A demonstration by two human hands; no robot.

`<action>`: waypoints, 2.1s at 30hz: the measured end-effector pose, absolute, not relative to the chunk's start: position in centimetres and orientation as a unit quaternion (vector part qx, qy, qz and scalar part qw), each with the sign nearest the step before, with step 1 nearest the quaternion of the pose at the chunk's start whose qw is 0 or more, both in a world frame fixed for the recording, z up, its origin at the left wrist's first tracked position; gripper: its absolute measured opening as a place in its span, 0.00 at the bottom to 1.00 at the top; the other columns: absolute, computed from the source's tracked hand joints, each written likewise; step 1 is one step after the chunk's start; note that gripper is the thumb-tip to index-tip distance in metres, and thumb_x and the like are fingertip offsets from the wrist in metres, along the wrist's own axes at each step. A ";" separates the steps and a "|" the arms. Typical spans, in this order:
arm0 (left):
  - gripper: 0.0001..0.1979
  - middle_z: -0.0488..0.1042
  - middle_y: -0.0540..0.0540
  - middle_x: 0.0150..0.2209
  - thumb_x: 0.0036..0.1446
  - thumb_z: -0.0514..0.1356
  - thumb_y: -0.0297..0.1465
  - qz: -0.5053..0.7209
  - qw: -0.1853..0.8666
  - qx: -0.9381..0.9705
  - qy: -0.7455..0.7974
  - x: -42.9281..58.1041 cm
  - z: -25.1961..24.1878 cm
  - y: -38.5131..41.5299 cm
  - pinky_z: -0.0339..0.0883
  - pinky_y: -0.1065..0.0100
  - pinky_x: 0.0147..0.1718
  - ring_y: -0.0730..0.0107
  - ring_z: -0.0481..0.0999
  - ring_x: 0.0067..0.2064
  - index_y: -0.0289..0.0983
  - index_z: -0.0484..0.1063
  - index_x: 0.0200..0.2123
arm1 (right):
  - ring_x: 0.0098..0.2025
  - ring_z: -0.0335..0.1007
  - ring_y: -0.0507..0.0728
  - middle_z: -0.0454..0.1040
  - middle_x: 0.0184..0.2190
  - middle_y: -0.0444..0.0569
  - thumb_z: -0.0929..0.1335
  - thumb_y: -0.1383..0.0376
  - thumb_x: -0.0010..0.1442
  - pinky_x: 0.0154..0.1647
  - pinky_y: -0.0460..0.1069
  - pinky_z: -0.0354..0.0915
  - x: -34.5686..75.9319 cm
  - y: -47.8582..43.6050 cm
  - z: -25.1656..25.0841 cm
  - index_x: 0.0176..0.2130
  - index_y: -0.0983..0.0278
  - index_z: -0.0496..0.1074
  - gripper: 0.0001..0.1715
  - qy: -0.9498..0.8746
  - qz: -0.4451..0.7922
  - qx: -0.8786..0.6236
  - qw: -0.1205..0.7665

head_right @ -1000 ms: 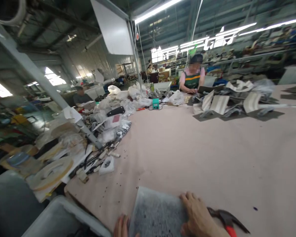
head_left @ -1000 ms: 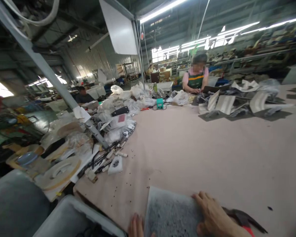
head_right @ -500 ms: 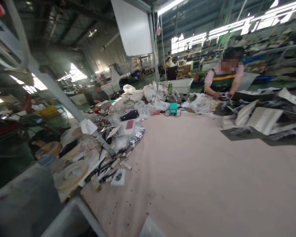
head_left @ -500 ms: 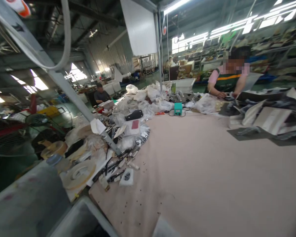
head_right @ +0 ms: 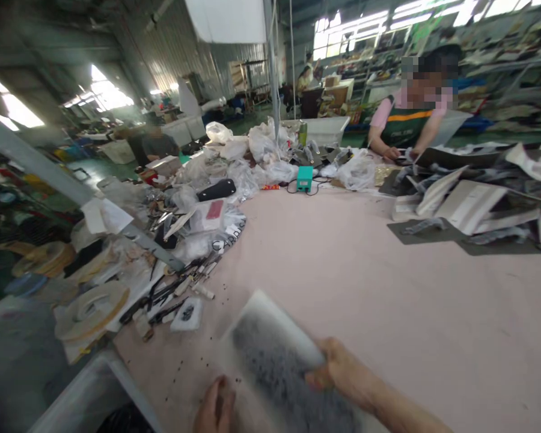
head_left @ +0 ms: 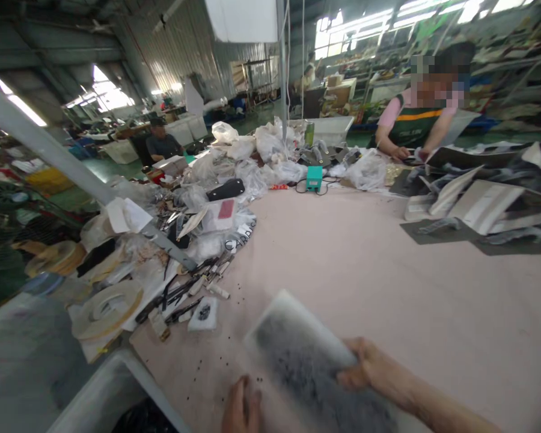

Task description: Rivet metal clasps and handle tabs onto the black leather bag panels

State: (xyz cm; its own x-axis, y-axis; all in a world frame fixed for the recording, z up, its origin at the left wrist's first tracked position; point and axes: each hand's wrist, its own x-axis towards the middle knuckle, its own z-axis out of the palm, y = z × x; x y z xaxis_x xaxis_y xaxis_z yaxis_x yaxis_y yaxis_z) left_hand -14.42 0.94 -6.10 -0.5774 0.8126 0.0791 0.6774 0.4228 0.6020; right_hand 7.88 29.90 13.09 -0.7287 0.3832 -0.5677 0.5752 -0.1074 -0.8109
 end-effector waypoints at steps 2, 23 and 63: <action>0.21 0.77 0.36 0.56 0.65 0.53 0.30 0.242 -0.073 0.521 0.815 -15.8 -8.3 1.6 0.71 0.47 0.59 0.52 0.76 0.59 0.39 0.72 0.59 | 0.22 0.60 0.51 0.67 0.19 0.39 0.68 0.61 0.44 0.23 0.46 0.52 4.3 35.8 16.2 0.29 0.63 0.72 0.09 0.730 -0.556 0.391 0.073; 0.25 0.62 0.37 0.69 0.67 0.52 0.34 0.132 0.035 0.553 0.822 -15.0 -6.2 1.6 0.38 0.44 0.72 0.51 0.51 0.74 0.33 0.64 0.64 | 0.45 0.77 0.63 0.80 0.48 0.54 0.65 0.62 0.62 0.40 0.52 0.64 -16.1 40.4 11.7 0.56 0.59 0.73 0.23 0.947 -0.006 0.301 0.108; 0.22 0.65 0.28 0.62 0.66 0.48 0.33 0.288 0.137 0.202 0.926 -23.4 -4.9 -18.1 0.58 0.49 0.67 0.47 0.63 0.66 0.26 0.70 0.55 | 0.49 0.72 0.58 0.77 0.47 0.53 0.65 0.72 0.54 0.49 0.49 0.62 -9.7 10.9 14.8 0.52 0.63 0.71 0.25 0.963 -0.147 0.018 0.226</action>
State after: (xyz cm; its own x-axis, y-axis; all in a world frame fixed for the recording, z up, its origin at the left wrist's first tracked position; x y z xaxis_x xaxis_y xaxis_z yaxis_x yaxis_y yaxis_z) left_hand -23.44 -18.08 -4.88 -0.8814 0.4521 -0.1370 0.2946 0.7528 0.5887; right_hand -9.70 10.91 14.82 -0.8972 -0.0322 -0.4404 0.1006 0.9562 -0.2749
